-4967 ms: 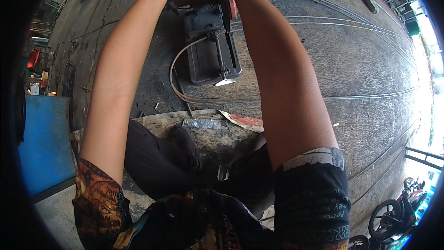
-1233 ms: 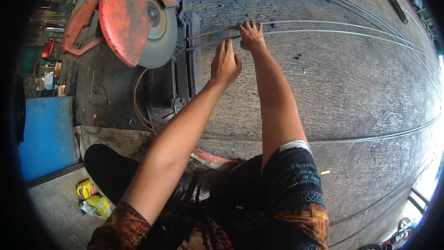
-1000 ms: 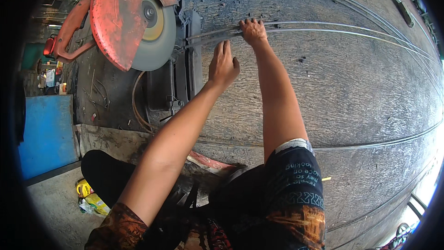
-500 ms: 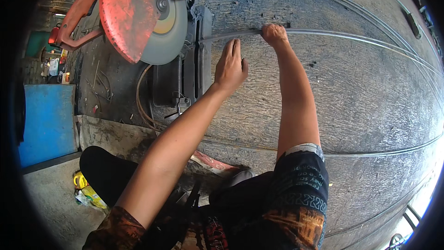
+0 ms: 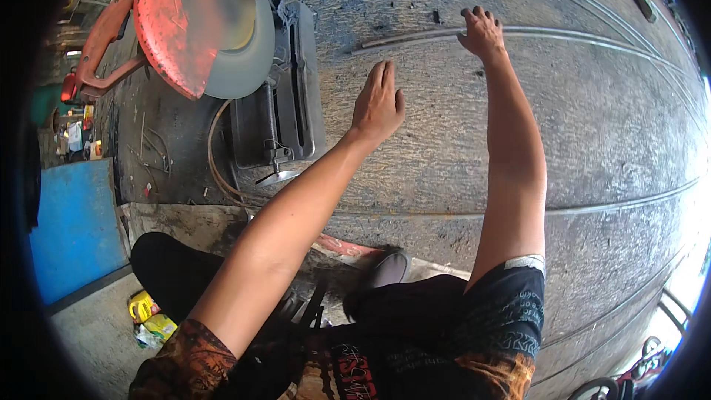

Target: The recorder uses a circular metal saw to cut a section of a metal pipe on a workshop floor.

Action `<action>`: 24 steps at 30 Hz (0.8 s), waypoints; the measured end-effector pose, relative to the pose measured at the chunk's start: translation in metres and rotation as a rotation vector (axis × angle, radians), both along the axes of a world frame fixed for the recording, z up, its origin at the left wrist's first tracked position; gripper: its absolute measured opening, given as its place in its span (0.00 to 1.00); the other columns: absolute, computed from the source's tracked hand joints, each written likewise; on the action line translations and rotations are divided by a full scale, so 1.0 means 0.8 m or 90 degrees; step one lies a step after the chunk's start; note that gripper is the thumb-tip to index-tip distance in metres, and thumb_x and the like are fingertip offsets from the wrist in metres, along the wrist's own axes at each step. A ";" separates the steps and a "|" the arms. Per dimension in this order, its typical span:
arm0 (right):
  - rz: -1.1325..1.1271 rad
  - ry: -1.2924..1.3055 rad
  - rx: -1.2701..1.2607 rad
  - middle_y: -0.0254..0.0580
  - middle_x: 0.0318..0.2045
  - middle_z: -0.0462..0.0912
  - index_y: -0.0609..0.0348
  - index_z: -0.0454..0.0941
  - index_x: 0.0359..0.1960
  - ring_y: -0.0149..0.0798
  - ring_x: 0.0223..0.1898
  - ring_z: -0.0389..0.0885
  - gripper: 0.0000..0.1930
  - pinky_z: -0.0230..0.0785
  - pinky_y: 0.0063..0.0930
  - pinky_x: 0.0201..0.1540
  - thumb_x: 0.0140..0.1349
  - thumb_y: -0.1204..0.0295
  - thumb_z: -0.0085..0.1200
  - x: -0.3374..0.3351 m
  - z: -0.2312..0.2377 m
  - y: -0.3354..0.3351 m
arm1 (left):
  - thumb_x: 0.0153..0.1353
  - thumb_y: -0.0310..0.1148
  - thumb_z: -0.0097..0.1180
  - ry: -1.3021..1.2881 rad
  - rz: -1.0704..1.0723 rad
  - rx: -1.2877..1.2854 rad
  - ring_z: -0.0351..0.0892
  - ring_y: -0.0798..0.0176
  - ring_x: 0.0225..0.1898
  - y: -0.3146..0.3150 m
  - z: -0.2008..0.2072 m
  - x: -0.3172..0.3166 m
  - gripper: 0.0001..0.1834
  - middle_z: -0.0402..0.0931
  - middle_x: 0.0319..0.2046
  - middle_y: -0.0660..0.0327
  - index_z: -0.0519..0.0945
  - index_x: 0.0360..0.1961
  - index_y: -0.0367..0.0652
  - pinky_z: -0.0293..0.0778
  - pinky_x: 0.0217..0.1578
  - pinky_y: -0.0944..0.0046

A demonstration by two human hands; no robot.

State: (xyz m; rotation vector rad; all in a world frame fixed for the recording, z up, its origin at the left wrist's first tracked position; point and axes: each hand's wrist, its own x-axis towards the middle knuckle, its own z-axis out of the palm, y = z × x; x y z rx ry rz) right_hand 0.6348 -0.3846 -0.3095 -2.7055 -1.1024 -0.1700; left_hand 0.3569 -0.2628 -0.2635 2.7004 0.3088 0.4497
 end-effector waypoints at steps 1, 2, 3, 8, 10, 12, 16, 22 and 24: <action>-0.004 0.032 0.035 0.44 0.51 0.73 0.46 0.72 0.54 0.52 0.57 0.70 0.26 0.66 0.53 0.55 0.51 0.64 0.63 -0.006 0.000 -0.010 | 0.60 0.29 0.50 0.015 -0.012 -0.012 0.63 0.43 0.62 -0.007 0.004 -0.003 0.30 0.61 0.59 0.40 0.60 0.62 0.25 0.67 0.60 0.54; -0.019 0.035 0.030 0.44 0.51 0.73 0.46 0.72 0.54 0.52 0.57 0.70 0.26 0.66 0.53 0.55 0.51 0.64 0.63 -0.014 -0.001 -0.021 | 0.60 0.28 0.50 0.031 -0.024 -0.024 0.63 0.43 0.61 -0.014 0.009 -0.008 0.28 0.61 0.57 0.40 0.61 0.60 0.24 0.67 0.60 0.54; -0.012 0.053 0.052 0.44 0.51 0.74 0.47 0.72 0.53 0.53 0.56 0.71 0.25 0.68 0.51 0.54 0.52 0.64 0.62 -0.032 0.003 -0.020 | 0.60 0.28 0.50 0.040 -0.035 -0.024 0.63 0.43 0.61 -0.017 0.013 -0.017 0.28 0.61 0.57 0.40 0.61 0.60 0.24 0.67 0.60 0.54; -0.073 0.130 0.030 0.48 0.53 0.75 0.51 0.75 0.51 0.54 0.54 0.75 0.19 0.71 0.47 0.53 0.58 0.62 0.57 -0.120 0.027 -0.046 | 0.60 0.30 0.51 0.086 -0.072 -0.031 0.64 0.43 0.61 -0.023 0.034 -0.062 0.29 0.61 0.58 0.41 0.60 0.60 0.28 0.69 0.57 0.54; -0.078 0.145 0.016 0.52 0.53 0.74 0.52 0.75 0.53 0.54 0.55 0.74 0.20 0.71 0.46 0.55 0.60 0.60 0.54 -0.155 0.038 -0.056 | 0.60 0.31 0.51 0.081 -0.101 -0.028 0.64 0.43 0.61 -0.025 0.044 -0.078 0.29 0.61 0.58 0.42 0.60 0.60 0.28 0.69 0.57 0.53; -0.093 0.195 0.008 0.52 0.54 0.74 0.52 0.73 0.54 0.55 0.56 0.73 0.21 0.69 0.48 0.57 0.61 0.60 0.54 -0.186 0.063 -0.054 | 0.58 0.29 0.52 0.059 -0.117 -0.038 0.64 0.44 0.59 -0.022 0.058 -0.096 0.29 0.63 0.56 0.41 0.62 0.59 0.26 0.67 0.59 0.55; -0.096 0.146 -0.026 0.50 0.56 0.72 0.52 0.72 0.54 0.54 0.58 0.71 0.19 0.66 0.53 0.58 0.62 0.61 0.52 -0.231 0.098 -0.048 | 0.60 0.31 0.51 0.065 -0.127 -0.026 0.63 0.43 0.61 -0.007 0.068 -0.126 0.30 0.61 0.58 0.42 0.60 0.61 0.29 0.67 0.58 0.52; -0.079 0.097 -0.063 0.50 0.53 0.73 0.53 0.71 0.53 0.54 0.56 0.73 0.19 0.69 0.52 0.54 0.63 0.62 0.51 -0.277 0.167 -0.037 | 0.62 0.34 0.52 0.111 -0.140 -0.015 0.64 0.44 0.61 0.022 0.114 -0.178 0.30 0.63 0.59 0.44 0.61 0.62 0.31 0.66 0.59 0.54; -0.078 0.074 -0.065 0.50 0.52 0.74 0.53 0.72 0.53 0.54 0.55 0.74 0.19 0.70 0.52 0.53 0.62 0.62 0.51 -0.303 0.189 -0.029 | 0.62 0.35 0.52 0.108 -0.141 -0.012 0.64 0.45 0.61 0.036 0.127 -0.197 0.30 0.63 0.59 0.45 0.62 0.62 0.32 0.66 0.60 0.55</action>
